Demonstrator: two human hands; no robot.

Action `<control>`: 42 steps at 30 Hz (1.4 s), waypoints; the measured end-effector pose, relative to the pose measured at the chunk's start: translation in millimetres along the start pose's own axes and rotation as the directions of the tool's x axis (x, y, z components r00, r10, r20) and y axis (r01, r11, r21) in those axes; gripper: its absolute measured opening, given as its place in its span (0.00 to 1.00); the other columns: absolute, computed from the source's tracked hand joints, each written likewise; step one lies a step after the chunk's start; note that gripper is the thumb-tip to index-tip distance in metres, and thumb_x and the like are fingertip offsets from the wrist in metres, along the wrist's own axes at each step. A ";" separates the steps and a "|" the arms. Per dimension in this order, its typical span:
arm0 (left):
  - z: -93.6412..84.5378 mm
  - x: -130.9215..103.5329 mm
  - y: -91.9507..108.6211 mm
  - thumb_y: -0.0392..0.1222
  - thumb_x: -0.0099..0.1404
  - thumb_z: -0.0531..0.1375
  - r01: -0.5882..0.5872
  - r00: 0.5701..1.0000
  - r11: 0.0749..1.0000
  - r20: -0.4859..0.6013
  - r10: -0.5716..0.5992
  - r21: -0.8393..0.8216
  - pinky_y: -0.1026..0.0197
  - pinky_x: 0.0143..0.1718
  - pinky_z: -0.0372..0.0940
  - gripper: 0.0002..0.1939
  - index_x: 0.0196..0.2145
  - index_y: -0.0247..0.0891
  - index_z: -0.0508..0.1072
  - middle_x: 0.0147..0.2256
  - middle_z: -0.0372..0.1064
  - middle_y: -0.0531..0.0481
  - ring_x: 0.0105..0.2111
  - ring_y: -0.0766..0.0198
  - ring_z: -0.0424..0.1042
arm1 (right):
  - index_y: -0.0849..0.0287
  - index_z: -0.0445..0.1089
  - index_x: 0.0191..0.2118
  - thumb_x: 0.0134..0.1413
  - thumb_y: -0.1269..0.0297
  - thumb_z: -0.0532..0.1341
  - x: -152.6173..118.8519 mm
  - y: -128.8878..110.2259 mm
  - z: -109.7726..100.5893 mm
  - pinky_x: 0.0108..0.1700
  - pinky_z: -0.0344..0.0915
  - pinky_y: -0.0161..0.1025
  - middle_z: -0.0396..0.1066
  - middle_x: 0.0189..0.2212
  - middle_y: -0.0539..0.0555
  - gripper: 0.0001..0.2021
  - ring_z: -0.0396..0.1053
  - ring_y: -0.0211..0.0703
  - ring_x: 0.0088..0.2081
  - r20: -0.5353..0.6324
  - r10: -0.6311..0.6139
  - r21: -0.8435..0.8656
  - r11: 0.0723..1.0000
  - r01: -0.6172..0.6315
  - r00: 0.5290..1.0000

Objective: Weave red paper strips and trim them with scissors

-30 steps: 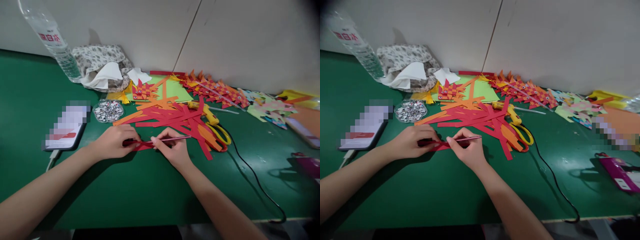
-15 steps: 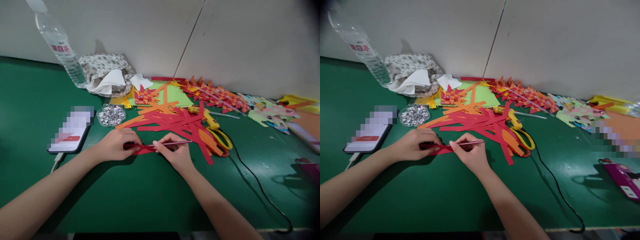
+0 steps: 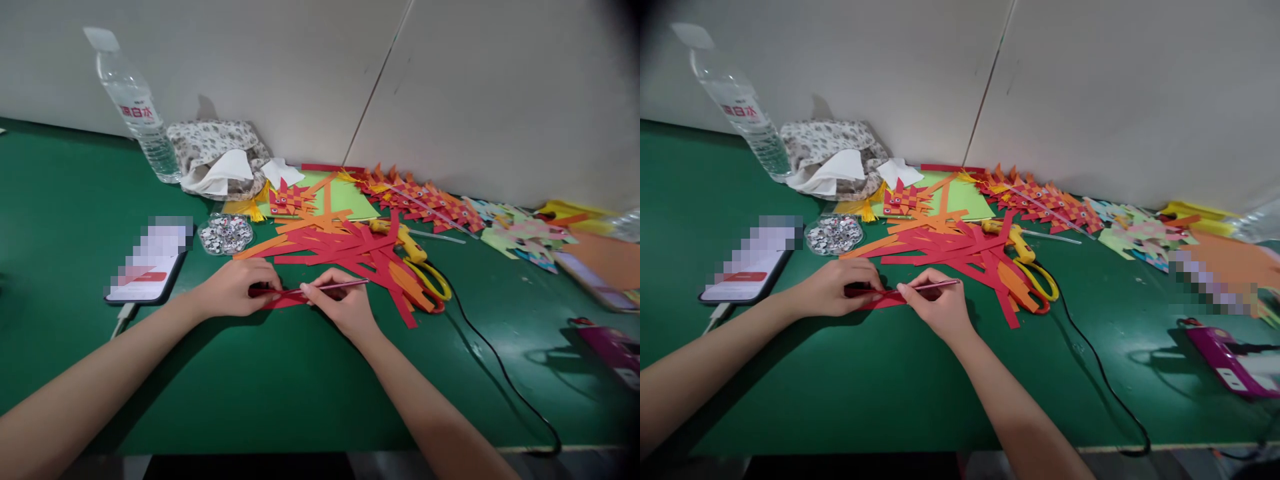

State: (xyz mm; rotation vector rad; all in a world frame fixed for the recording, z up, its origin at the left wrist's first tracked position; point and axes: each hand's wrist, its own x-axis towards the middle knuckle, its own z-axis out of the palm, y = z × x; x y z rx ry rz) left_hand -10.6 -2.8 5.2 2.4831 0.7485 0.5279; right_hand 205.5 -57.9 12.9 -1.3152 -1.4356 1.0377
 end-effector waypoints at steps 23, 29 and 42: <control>-9.6 5.8 6.9 0.41 0.60 0.59 0.119 0.989 0.993 0.086 -0.117 -0.024 0.66 0.31 0.62 0.07 0.34 0.40 0.76 0.32 0.74 0.51 0.29 0.66 0.71 | 0.59 0.68 0.23 0.41 0.58 0.70 5.4 9.3 -14.9 0.26 0.69 0.35 0.74 0.19 0.50 0.12 0.72 0.40 0.21 -0.042 0.015 0.120 0.993 -0.010 0.999; -22.3 14.8 30.2 0.41 0.60 0.57 0.137 0.980 0.975 0.119 -0.159 0.174 0.66 0.25 0.57 0.07 0.34 0.43 0.75 0.31 0.75 0.54 0.28 0.65 0.72 | 0.59 0.68 0.23 0.39 0.56 0.71 4.9 8.0 -14.9 0.26 0.69 0.35 0.73 0.18 0.50 0.14 0.72 0.40 0.21 -0.043 0.014 0.093 0.996 -0.010 0.999; 1.6 33.6 25.1 0.32 0.55 0.57 0.048 0.995 0.997 0.085 -0.053 0.057 0.66 0.26 0.59 0.08 0.33 0.38 0.73 0.32 0.74 0.51 0.27 0.66 0.70 | 0.57 0.66 0.23 0.39 0.54 0.70 6.4 13.8 -16.0 0.25 0.68 0.36 0.71 0.16 0.49 0.15 0.71 0.40 0.20 -0.057 0.026 0.081 0.997 -0.021 0.998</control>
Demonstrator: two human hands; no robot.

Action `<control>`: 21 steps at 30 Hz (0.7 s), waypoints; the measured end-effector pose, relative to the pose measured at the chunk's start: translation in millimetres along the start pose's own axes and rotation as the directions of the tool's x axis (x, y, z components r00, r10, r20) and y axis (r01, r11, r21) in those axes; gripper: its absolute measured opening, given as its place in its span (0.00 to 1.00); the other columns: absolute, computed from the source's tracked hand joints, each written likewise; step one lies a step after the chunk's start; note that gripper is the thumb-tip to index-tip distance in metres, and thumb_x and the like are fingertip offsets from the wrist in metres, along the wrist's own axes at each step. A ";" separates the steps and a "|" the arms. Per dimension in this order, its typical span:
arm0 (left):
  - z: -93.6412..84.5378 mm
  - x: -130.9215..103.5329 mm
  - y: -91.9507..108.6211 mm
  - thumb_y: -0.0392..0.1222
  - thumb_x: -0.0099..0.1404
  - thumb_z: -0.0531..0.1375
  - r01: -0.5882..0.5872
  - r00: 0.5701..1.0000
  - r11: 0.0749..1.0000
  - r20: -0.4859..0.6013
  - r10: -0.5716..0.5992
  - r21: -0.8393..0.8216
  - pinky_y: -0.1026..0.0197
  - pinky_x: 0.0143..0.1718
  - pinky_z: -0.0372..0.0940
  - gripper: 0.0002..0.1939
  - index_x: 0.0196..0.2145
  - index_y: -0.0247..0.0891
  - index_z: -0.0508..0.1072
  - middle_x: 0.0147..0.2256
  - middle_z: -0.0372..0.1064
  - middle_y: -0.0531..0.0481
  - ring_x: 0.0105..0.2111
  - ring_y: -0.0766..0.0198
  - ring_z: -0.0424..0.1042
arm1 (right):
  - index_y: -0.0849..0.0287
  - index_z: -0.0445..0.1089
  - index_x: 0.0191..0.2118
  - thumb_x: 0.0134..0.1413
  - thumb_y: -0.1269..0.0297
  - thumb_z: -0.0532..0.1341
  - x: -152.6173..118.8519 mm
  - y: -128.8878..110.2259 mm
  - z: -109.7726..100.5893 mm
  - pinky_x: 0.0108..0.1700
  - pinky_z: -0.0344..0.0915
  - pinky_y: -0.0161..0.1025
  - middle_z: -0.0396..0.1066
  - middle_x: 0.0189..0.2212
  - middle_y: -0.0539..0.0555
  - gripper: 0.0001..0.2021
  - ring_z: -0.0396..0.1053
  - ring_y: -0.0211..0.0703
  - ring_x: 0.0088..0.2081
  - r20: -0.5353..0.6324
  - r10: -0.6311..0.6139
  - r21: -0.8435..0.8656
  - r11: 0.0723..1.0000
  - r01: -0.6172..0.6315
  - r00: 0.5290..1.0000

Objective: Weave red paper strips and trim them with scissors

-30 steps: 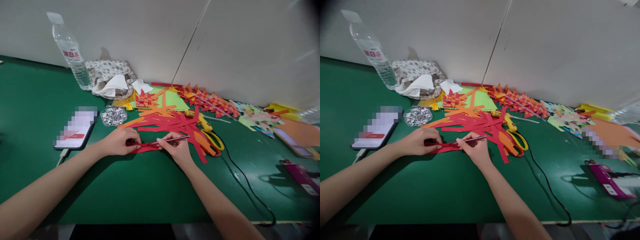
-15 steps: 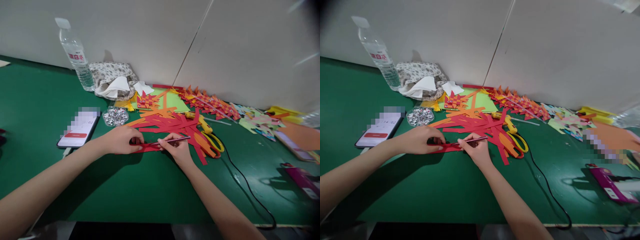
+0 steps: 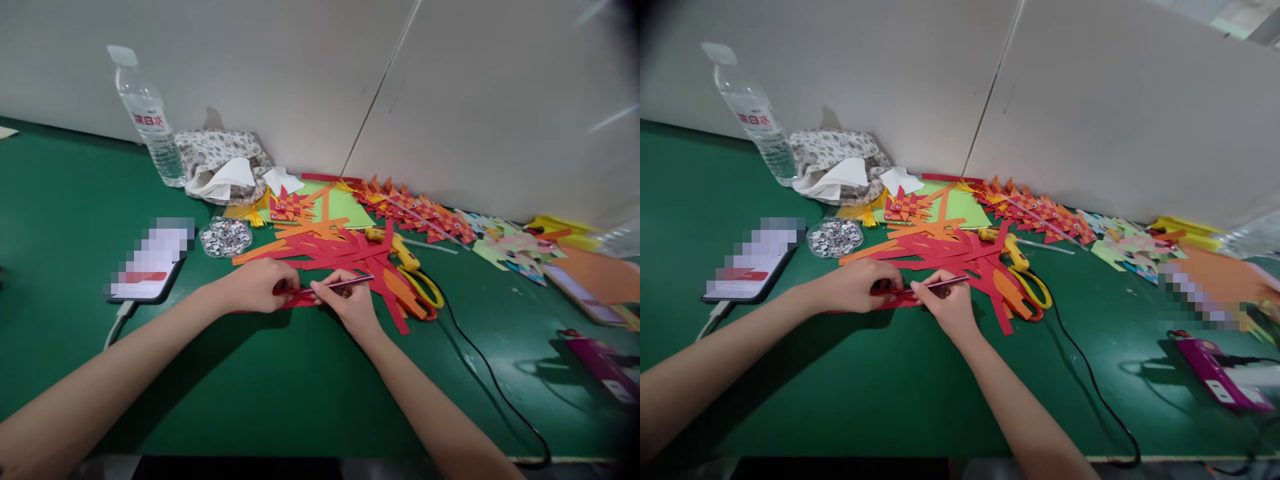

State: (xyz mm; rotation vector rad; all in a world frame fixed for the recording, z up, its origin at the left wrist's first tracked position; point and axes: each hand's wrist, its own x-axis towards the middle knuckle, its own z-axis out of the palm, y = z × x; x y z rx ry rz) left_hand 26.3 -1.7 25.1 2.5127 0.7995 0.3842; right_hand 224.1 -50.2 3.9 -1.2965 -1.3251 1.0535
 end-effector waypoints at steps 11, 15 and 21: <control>0.9 -5.7 -7.4 0.33 0.57 0.57 0.031 0.999 0.989 -0.016 -0.033 -0.143 0.67 0.27 0.61 0.06 0.32 0.38 0.74 0.29 0.73 0.52 0.26 0.68 0.69 | 0.59 0.68 0.24 0.40 0.56 0.71 2.3 -0.1 -12.1 0.26 0.69 0.35 0.73 0.19 0.50 0.14 0.73 0.40 0.21 0.025 0.028 0.020 0.999 -0.029 0.999; 1.3 -6.5 -7.8 0.34 0.57 0.57 0.039 0.999 0.986 -0.013 -0.041 -0.162 0.67 0.26 0.61 0.06 0.32 0.37 0.74 0.29 0.74 0.51 0.25 0.68 0.70 | 0.59 0.68 0.24 0.38 0.55 0.71 2.9 0.8 -21.1 0.27 0.70 0.36 0.73 0.19 0.51 0.15 0.73 0.41 0.21 -0.001 0.045 0.013 0.999 -0.045 0.999; 1.5 -6.9 -6.2 0.35 0.58 0.58 0.076 0.997 0.985 -0.015 -0.079 -0.155 0.68 0.26 0.60 0.05 0.33 0.38 0.74 0.27 0.74 0.52 0.25 0.69 0.69 | 0.59 0.68 0.23 0.38 0.55 0.72 3.6 1.2 -27.6 0.27 0.71 0.36 0.74 0.19 0.50 0.15 0.73 0.40 0.21 -0.029 0.059 0.050 0.997 -0.058 0.998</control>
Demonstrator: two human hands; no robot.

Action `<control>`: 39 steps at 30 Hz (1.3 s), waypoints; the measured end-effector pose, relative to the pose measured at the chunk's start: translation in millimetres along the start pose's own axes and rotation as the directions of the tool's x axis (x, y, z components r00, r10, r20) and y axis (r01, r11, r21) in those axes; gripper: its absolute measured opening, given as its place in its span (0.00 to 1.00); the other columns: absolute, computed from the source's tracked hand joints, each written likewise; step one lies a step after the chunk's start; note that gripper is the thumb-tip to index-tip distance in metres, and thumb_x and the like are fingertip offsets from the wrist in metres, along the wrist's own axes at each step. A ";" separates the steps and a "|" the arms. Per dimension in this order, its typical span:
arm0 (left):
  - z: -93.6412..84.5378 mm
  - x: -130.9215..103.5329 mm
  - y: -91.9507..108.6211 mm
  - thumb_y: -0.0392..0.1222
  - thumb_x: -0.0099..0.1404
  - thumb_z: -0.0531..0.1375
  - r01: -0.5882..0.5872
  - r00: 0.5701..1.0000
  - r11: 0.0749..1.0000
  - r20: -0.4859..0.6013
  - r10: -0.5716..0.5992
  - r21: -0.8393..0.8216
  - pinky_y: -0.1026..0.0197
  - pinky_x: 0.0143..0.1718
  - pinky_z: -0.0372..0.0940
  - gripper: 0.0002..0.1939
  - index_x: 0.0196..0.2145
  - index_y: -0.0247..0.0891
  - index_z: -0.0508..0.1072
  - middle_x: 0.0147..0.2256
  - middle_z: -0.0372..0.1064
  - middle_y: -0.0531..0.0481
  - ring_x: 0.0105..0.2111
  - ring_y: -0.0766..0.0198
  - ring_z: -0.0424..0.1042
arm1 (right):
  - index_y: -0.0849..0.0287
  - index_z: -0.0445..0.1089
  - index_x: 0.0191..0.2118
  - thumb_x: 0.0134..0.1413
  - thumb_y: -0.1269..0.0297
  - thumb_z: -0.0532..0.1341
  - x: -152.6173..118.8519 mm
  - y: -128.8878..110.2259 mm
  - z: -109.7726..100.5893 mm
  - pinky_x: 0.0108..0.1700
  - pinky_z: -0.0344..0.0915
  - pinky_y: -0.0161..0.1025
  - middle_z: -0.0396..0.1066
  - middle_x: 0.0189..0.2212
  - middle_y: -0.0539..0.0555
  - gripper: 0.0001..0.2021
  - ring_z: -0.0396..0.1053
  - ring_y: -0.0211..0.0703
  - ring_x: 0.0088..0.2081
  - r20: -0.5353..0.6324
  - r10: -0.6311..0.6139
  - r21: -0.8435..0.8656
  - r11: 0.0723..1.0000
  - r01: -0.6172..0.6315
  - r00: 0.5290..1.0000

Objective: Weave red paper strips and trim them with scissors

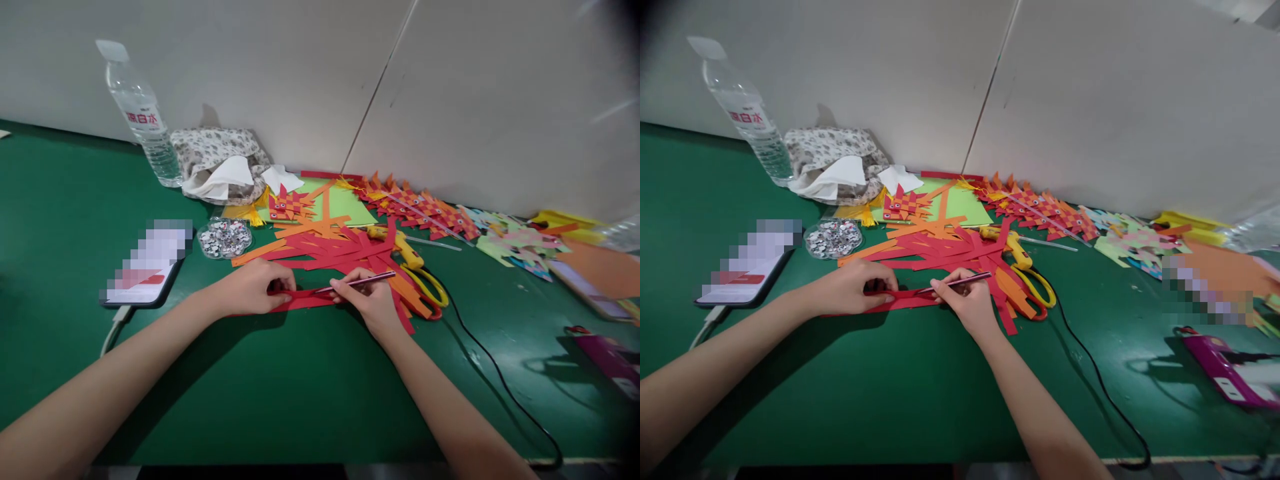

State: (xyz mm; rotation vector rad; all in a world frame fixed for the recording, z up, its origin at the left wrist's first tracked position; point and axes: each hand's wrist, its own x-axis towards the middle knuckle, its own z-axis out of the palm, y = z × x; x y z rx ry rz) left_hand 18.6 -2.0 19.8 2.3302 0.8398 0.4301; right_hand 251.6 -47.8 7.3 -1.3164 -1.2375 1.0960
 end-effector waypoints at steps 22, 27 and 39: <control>2.8 0.8 -3.9 0.38 0.60 0.58 0.015 1.000 1.000 0.016 -0.015 -0.013 0.68 0.28 0.61 0.05 0.33 0.37 0.74 0.28 0.73 0.52 0.26 0.69 0.69 | 0.59 0.66 0.21 0.37 0.58 0.72 7.3 5.6 -29.5 0.23 0.66 0.33 0.71 0.16 0.49 0.14 0.68 0.36 0.19 -0.124 -0.028 0.023 0.999 0.031 0.992; 3.8 0.2 -4.4 0.38 0.60 0.58 0.029 0.999 0.999 0.019 -0.029 -0.018 0.68 0.27 0.61 0.05 0.33 0.37 0.74 0.29 0.73 0.52 0.26 0.68 0.69 | 0.58 0.66 0.19 0.34 0.60 0.72 12.6 4.4 -42.4 0.21 0.64 0.32 0.70 0.14 0.49 0.14 0.67 0.36 0.17 -0.191 -0.053 0.001 0.999 0.054 0.980; -0.1 1.2 -1.0 0.35 0.59 0.58 0.032 0.999 0.999 0.040 -0.031 -0.019 0.68 0.29 0.62 0.08 0.35 0.37 0.75 0.31 0.74 0.51 0.28 0.68 0.70 | 0.57 0.67 0.20 0.41 0.65 0.68 -0.9 -3.3 -23.9 0.20 0.63 0.31 0.69 0.15 0.46 0.10 0.69 0.37 0.18 -0.218 -0.216 0.114 0.963 0.245 0.952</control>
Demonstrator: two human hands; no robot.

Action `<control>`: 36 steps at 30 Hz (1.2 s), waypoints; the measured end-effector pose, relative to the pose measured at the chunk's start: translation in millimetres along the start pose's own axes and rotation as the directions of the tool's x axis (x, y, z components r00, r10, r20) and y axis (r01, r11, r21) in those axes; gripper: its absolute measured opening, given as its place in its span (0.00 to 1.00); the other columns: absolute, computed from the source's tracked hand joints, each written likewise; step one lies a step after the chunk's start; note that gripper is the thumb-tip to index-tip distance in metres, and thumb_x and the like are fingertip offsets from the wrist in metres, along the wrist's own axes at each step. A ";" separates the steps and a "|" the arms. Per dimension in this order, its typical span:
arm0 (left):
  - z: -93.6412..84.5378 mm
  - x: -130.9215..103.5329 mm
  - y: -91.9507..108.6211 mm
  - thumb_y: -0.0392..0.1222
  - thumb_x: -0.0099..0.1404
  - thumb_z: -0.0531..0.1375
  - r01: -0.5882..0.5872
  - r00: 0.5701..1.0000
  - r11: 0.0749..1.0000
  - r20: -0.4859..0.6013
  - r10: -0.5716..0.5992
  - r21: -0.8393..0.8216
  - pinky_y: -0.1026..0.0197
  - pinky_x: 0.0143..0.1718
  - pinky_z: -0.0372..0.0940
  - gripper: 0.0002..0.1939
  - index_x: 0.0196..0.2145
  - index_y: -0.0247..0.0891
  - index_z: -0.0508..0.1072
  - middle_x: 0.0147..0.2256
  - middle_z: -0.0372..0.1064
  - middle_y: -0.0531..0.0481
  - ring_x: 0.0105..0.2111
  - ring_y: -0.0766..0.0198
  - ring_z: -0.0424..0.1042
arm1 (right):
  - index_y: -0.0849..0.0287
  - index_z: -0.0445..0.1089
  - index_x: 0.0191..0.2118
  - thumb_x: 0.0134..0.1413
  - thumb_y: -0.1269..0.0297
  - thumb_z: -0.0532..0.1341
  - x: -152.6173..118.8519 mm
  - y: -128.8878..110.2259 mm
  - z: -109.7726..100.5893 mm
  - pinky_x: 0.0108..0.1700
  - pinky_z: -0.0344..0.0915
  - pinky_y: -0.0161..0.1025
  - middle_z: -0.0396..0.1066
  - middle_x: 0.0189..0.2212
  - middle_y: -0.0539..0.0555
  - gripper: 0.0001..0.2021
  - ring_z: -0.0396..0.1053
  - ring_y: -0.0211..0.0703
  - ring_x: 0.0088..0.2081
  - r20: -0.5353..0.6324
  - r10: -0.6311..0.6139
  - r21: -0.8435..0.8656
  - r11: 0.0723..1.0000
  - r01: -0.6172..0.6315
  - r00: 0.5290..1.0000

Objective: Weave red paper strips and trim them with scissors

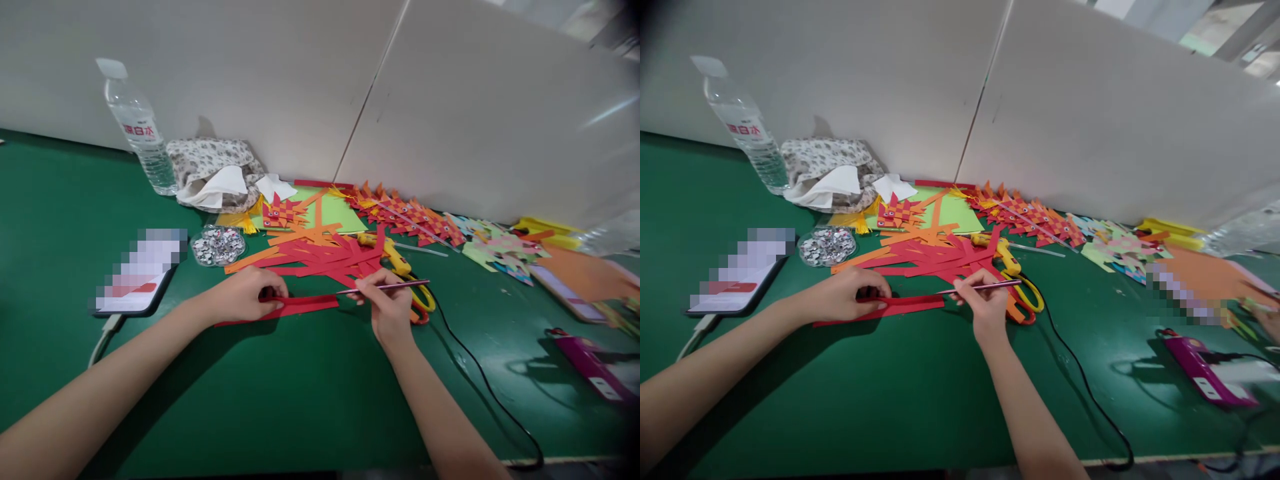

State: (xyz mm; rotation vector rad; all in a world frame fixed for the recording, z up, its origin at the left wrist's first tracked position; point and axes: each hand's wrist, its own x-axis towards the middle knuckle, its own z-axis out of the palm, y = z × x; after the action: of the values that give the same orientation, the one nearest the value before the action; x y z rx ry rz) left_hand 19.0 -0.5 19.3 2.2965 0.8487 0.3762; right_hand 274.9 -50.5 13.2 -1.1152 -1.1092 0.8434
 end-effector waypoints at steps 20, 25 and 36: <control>0.5 0.5 -1.5 0.34 0.59 0.58 -0.077 0.997 0.996 -0.002 0.078 0.037 0.67 0.32 0.62 0.11 0.38 0.38 0.77 0.36 0.76 0.50 0.32 0.66 0.72 | 0.58 0.69 0.25 0.45 0.57 0.68 -19.9 0.0 40.5 0.28 0.65 0.34 0.73 0.20 0.50 0.11 0.71 0.38 0.23 0.260 0.269 -0.250 0.946 -0.205 0.927; -0.5 -0.7 -0.9 0.35 0.59 0.58 -0.062 0.998 0.997 -0.002 0.062 0.038 0.66 0.34 0.63 0.10 0.38 0.39 0.77 0.37 0.76 0.49 0.33 0.65 0.72 | 0.59 0.68 0.24 0.44 0.57 0.69 -13.5 0.1 30.8 0.29 0.67 0.35 0.73 0.19 0.50 0.12 0.72 0.39 0.23 0.209 0.245 -0.234 0.953 -0.195 0.947; -1.2 -0.9 1.5 0.36 0.60 0.56 -0.036 0.999 0.998 0.009 0.035 0.050 0.65 0.31 0.63 0.10 0.38 0.37 0.77 0.35 0.76 0.48 0.30 0.65 0.71 | 0.58 0.67 0.21 0.37 0.57 0.71 0.0 7.0 11.8 0.27 0.67 0.36 0.71 0.16 0.49 0.14 0.70 0.39 0.20 0.096 0.240 -0.125 0.966 -0.227 0.966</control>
State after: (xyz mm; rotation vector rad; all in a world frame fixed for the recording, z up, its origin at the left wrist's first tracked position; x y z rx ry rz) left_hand 18.4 -1.4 21.2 2.3609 0.8229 0.3647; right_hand 263.5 -45.7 7.1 -1.3257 -1.1426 1.0477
